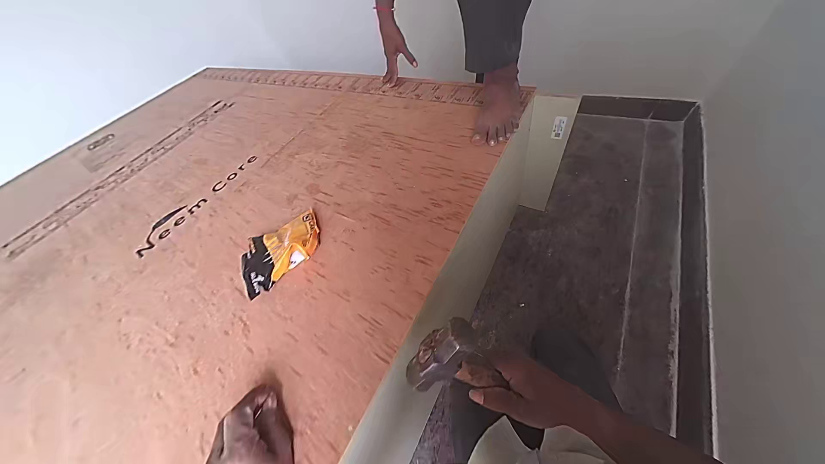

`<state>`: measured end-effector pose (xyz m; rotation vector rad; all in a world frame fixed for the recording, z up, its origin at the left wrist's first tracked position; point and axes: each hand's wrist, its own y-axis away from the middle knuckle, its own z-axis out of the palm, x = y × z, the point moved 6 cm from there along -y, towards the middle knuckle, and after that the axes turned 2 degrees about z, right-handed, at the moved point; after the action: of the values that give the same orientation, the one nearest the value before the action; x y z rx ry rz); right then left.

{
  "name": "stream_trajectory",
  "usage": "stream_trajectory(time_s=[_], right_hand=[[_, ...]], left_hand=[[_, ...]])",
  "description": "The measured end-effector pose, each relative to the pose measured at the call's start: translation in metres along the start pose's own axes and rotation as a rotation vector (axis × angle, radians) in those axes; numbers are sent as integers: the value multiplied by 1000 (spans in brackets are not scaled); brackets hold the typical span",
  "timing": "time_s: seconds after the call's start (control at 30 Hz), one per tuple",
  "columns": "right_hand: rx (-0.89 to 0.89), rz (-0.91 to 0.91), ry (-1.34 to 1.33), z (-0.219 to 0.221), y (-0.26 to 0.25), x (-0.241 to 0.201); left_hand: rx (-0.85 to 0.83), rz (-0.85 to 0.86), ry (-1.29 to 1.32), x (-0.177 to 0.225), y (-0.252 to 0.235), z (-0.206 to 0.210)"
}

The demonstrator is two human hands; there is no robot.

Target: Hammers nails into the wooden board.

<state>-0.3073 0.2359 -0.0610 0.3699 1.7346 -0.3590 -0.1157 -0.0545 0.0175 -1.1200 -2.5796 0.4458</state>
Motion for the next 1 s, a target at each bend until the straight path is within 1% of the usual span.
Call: stream_trajectory(time_s=[0.13,0.2,0.3,0.37,0.43,0.47,0.53,0.63,0.7,0.83,1.0], right_hand=[[123,127,-145,0,51,24],[193,213,-193,-2,70,34],[314,355,-218,-11,92,51],[388,404,-228,-18,104,61],[445,455,-238,-21,115,69],[466,482,-240,-23,120,71],[501,520,-239,-28,129,75],[515,561,-237,-31,140,80],[510,577,-229,-30,145,82],[502,596,-232,-28,147,86],[488,636,-223,-23,145,88]], left_hand=[[170,16,74,5,-3,-12],[209,58,250,17,-8,-19],[126,23,626,48,-15,-17],[24,8,847,73,-15,-9],[-98,-29,994,94,-13,-2],[-128,-38,1044,102,-12,1],[-143,-8,1091,113,-12,9],[-136,37,1073,119,-13,21],[-164,36,1083,120,-12,28],[-163,22,1086,122,-13,34],[-181,-14,996,123,-13,35]])
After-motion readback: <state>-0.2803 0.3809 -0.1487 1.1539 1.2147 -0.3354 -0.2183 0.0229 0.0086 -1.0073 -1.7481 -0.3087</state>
